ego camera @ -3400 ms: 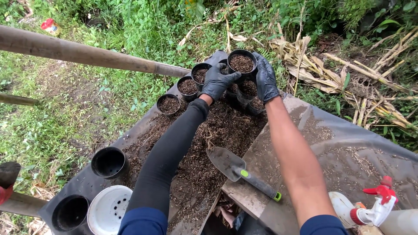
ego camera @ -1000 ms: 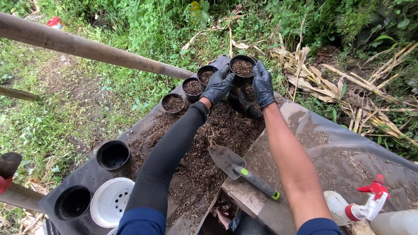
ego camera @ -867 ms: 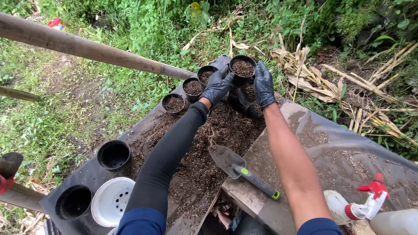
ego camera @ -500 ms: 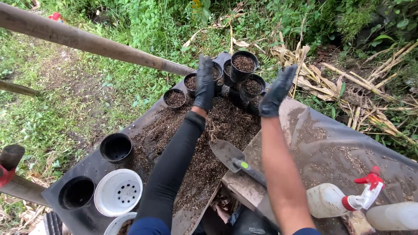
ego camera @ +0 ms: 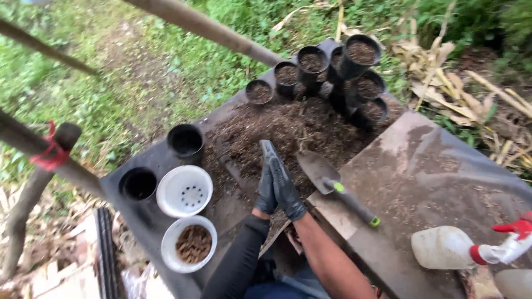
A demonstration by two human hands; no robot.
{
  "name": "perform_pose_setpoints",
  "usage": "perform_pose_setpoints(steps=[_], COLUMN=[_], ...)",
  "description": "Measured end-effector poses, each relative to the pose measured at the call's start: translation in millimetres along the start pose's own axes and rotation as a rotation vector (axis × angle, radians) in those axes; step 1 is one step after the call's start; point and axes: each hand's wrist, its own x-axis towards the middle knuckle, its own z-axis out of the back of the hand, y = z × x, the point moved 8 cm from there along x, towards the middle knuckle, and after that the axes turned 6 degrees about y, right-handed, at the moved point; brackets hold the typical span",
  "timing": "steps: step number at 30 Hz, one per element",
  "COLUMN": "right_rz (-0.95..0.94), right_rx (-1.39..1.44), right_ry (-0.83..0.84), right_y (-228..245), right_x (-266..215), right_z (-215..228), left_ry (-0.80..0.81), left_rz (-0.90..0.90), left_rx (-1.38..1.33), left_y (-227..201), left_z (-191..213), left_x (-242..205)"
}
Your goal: Filling small plastic nursery pots with soil using a hand trowel on a potting table.
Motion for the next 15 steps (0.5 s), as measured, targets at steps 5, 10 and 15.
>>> perform_pose_setpoints(steps=[5, 10, 15], right_rz=[0.048, 0.724, 1.197], right_rx=[-0.178, -0.154, 1.204], right_ry=[0.128, 0.069, -0.427], right_y=[43, 170, 225], right_x=[3, -8, -67], right_z=[-8, 86, 79], left_ry=[-0.069, 0.023, 0.095], left_rz=[0.118, -0.355, -0.59], left_rx=[0.084, 0.34, 0.311], left_y=[-7, -134, -227], left_z=[34, 78, 75], left_x=[-11, 15, -1])
